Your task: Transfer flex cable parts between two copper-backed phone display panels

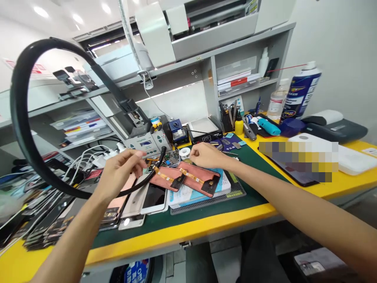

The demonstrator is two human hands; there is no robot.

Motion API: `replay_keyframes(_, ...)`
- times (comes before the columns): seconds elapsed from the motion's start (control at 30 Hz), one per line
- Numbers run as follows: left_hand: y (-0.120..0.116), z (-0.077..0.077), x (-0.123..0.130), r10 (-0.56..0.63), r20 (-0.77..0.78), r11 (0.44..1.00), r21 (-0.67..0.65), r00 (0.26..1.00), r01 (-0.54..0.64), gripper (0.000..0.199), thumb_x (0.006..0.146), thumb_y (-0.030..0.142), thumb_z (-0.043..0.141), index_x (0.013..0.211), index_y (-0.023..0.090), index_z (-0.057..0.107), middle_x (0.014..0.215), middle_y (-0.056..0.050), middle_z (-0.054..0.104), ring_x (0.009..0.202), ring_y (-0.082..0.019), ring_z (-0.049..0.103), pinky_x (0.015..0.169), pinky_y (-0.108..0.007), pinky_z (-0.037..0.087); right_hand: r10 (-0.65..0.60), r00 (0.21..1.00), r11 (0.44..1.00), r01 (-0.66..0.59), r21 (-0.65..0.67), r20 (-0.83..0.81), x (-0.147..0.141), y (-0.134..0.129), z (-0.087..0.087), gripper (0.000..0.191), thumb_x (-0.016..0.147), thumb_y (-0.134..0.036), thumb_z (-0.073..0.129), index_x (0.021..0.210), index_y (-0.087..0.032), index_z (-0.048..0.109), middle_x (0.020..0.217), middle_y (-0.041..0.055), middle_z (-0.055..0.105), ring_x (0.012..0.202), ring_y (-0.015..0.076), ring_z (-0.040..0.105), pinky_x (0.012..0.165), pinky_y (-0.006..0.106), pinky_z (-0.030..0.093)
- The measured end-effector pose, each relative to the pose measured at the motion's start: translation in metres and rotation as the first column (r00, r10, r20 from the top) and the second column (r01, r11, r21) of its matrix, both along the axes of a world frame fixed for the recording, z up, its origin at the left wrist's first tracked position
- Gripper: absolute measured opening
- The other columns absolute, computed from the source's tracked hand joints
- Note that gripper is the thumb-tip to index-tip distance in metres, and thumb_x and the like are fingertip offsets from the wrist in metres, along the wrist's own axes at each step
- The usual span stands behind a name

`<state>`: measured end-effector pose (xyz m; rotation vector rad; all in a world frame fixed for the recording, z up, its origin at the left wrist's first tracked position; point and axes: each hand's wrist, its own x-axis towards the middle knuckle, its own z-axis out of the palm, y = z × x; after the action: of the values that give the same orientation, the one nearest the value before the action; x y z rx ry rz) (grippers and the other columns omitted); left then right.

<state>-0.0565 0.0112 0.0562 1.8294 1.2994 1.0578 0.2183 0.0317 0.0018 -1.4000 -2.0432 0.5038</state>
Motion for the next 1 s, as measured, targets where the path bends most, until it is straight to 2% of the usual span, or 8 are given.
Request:
replay_keyframes(0.07,-0.016,0.001,-0.003,0.028,0.035,0.955,-0.297,0.999,-0.016,0.037,0.083,0.041,0.068,0.11,0.016,0.061,0.076,-0.003,0.068,0.044,-0.011,0.053,0.039,-0.022,0.041,-0.003,1.0,1.0,0.003,0.017,0.026,0.0,0.0,-0.003,0.012,0.073,-0.015,0.059,0.077,-0.016,0.07,0.079,0.0086,0.072,0.076,0.0217,0.064,0.062,0.026,0.037)
replay_keyframes(0.17,-0.037,-0.007,-0.003,0.083,0.104,0.781,-0.625,0.991,0.0,0.052,0.08,0.03,0.07,0.127,0.021,0.05,0.104,-0.011,0.071,0.041,-0.013,0.059,0.029,-0.02,0.035,0.001,0.996,0.999,-0.006,0.054,0.093,-0.003,-0.003,-0.007,0.012,0.073,-0.016,0.06,0.078,-0.018,0.07,0.081,0.0086,0.072,0.079,0.024,0.064,0.063,0.026,0.035)
replay_keyframes(0.27,-0.044,-0.017,0.001,0.192,0.246,0.653,-0.754,0.95,0.063,0.053,0.083,0.026,0.067,0.132,0.023,0.047,0.118,-0.016,0.067,0.048,-0.012,0.064,0.029,-0.016,0.039,-0.018,0.976,0.995,-0.004,0.103,0.216,-0.006,-0.006,-0.01,0.013,0.075,-0.019,0.059,0.081,-0.018,0.071,0.084,0.0087,0.073,0.081,0.0247,0.064,0.063,0.026,0.033)
replay_keyframes(0.4,-0.039,-0.023,0.009,0.342,0.39,0.587,-0.799,0.855,0.13,0.042,0.086,0.021,0.063,0.126,0.021,0.051,0.108,-0.014,0.067,0.055,-0.013,0.068,0.033,-0.015,0.048,0.001,0.968,0.997,-0.021,0.078,0.25,-0.007,-0.006,-0.008,0.017,0.076,-0.023,0.059,0.084,-0.019,0.073,0.082,0.0081,0.072,0.08,0.0244,0.064,0.062,0.027,0.032)
replay_keyframes(0.5,-0.034,-0.029,0.018,0.416,0.43,0.581,-0.803,0.801,0.129,0.031,0.086,0.011,0.06,0.117,0.014,0.056,0.096,-0.011,0.067,0.057,-0.013,0.069,0.037,-0.016,0.054,0.047,0.98,0.998,-0.054,0.032,0.196,-0.006,-0.002,-0.007,0.02,0.075,-0.022,0.059,0.085,-0.02,0.076,0.078,0.0065,0.071,0.076,0.0227,0.064,0.061,0.027,0.032)
replay_keyframes(0.7,-0.034,-0.044,0.028,0.472,0.503,0.647,-0.755,0.724,0.103,0.021,0.088,0.003,0.057,0.108,0.006,0.059,0.086,-0.008,0.067,0.05,-0.007,0.063,0.041,-0.013,0.056,0.096,0.988,0.995,-0.094,-0.02,0.121,0.0,0.006,-0.009,0.022,0.071,-0.019,0.058,0.082,-0.019,0.077,0.071,0.0036,0.07,0.066,0.0172,0.059,0.057,0.025,0.031)
replay_keyframes(0.87,-0.042,-0.043,0.033,0.485,0.494,0.711,-0.704,0.722,0.004,0.02,0.09,0.004,0.056,0.108,0.007,0.061,0.083,-0.006,0.067,0.044,-0.004,0.056,0.038,-0.012,0.053,0.147,0.987,0.989,-0.145,-0.036,0.066,0.003,0.009,-0.01,0.019,0.07,-0.017,0.055,0.069,-0.017,0.074,0.066,0.0027,0.068,0.065,0.0158,0.057,0.054,0.025,0.031)
replay_keyframes(1.0,-0.054,-0.042,0.035,0.475,0.489,0.742,-0.669,0.732,-0.035,0.021,0.085,0.0,0.059,0.104,0.01,0.064,0.082,-0.002,0.064,0.043,-0.002,0.052,0.036,-0.009,0.048,0.163,0.986,0.986,-0.162,-0.041,0.031,0.004,0.009,-0.009,0.017,0.068,-0.015,0.055,0.068,-0.016,0.072,0.066,0.0028,0.068,0.064,0.0155,0.057,0.054,0.025,0.031)
